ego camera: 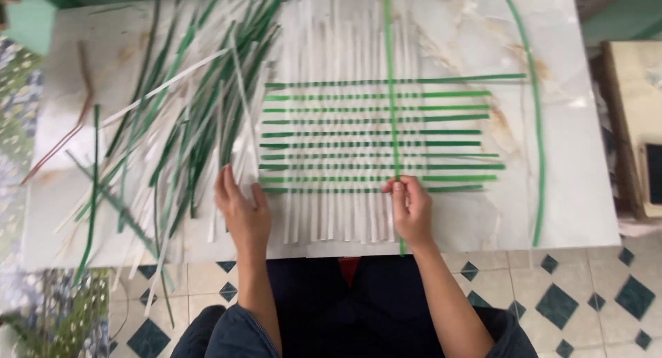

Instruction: Weaving green plastic strips through white plastic tubes to create a mat-like structure.

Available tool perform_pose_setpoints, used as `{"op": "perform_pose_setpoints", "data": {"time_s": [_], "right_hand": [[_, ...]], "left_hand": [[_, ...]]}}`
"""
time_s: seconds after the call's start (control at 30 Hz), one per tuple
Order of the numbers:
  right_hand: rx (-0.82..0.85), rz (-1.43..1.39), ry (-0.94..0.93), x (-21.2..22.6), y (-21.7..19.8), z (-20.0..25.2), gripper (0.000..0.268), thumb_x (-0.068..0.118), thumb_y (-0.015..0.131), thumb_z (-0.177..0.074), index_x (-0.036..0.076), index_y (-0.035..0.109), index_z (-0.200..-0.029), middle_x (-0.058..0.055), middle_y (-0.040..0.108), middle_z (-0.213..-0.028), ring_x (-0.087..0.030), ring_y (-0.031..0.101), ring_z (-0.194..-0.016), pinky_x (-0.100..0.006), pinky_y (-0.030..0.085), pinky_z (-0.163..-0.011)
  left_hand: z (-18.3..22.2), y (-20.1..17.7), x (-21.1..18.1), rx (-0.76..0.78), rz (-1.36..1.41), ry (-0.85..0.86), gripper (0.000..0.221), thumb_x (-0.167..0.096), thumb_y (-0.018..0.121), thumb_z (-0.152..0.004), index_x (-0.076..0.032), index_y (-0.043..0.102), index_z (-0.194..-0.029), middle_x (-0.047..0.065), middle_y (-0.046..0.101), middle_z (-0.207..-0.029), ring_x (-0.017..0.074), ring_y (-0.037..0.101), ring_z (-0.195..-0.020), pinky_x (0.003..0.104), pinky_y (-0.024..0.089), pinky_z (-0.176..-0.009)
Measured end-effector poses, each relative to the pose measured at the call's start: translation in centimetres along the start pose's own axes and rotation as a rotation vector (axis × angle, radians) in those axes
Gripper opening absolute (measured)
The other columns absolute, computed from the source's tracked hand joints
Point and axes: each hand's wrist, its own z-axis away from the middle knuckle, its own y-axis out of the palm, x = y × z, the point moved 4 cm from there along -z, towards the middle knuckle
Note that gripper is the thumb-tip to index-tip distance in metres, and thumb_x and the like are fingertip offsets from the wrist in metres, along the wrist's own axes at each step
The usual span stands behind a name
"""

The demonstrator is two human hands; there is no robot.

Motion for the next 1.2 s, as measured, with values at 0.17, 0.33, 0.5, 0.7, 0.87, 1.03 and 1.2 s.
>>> {"op": "perform_pose_setpoints", "data": {"time_s": [0.17,0.33,0.5,0.7,0.87,1.03,1.2], "right_hand": [[0.017,-0.050,-0.002,-0.2,0.1,-0.1,0.020,0.012,0.047,-0.102,0.004,0.064,-0.097,-0.010,0.070,-0.074,-0.021,0.065,-0.068,-0.035,0.055,-0.070],[-0.005,-0.174,0.000,-0.3,-0.3,0.5,0.022,0.010,0.040,-0.103,0.001,0.057,-0.114,-0.009,0.063,-0.065,-0.016,0.059,-0.058,-0.032,0.054,-0.063],[0.186,-0.038,-0.087,8.0,-3.6,1.1,0.026,0.006,0.045,-0.100,0.001,0.064,-0.118,-0.008,0.056,-0.061,-0.017,0.052,-0.044,-0.029,0.049,-0.047],[0.344,0.287,-0.256,8.9,-8.5,3.5,0.023,0.011,0.061,-0.090,0.014,0.077,-0.107,-0.002,0.053,-0.058,-0.014,0.043,-0.043,-0.026,0.045,-0.045],[0.360,0.397,-0.367,4.9,-14.0,4.7,0.019,0.018,0.069,-0.086,0.009,0.074,-0.103,-0.001,0.059,-0.071,-0.007,0.044,-0.053,-0.018,0.037,-0.045],[-0.516,0.693,-0.811,8.9,-17.0,4.4,0.011,-0.014,0.061,-0.100,-0.023,0.058,-0.101,-0.036,0.057,-0.102,-0.049,0.058,-0.095,-0.056,0.049,-0.091],[-0.316,0.116,-0.553,5.8,-11.4,6.7,0.020,0.018,0.044,-0.103,0.002,0.042,-0.091,-0.031,0.050,-0.107,-0.030,0.055,-0.075,-0.032,0.047,-0.055]], "left_hand": [[0.3,-1.0,-2.5,-0.070,-0.019,0.088,0.050,-0.004,0.066,-0.087,0.001,0.052,-0.135,0.020,0.047,-0.132,0.0399,0.048,-0.119,0.049,0.042,-0.099],[1.5,-1.1,-7.6,0.079,0.370,0.186,0.042,0.005,0.063,-0.085,0.001,0.058,-0.126,0.019,0.057,-0.122,0.0360,0.054,-0.118,0.045,0.044,-0.100],[2.7,-1.5,-10.5,0.333,0.685,0.129,0.056,-0.040,0.047,-0.094,-0.001,0.048,-0.135,0.014,0.063,-0.121,0.0302,0.063,-0.108,0.041,0.054,-0.086],[2.0,-3.5,-9.3,0.234,0.920,0.066,0.072,-0.059,0.018,-0.097,-0.003,0.050,-0.128,0.008,0.066,-0.086,0.0173,0.058,-0.070,0.029,0.050,-0.064],[2.8,-3.5,-7.2,0.322,0.916,-0.092,0.047,-0.030,0.033,-0.106,-0.001,0.068,-0.095,0.005,0.058,-0.069,0.0111,0.054,-0.059,0.022,0.044,-0.054],[3.8,-1.1,-8.7,0.417,1.246,-0.129,0.044,-0.031,0.037,-0.107,0.001,0.066,-0.099,0.009,0.067,-0.078,0.0125,0.059,-0.064,0.021,0.047,-0.057],[5.7,1.6,-12.7,0.528,1.486,-0.038,0.037,-0.028,0.037,-0.109,-0.006,0.066,-0.104,0.006,0.068,-0.085,0.0124,0.065,-0.074,0.020,0.049,-0.062]]}}
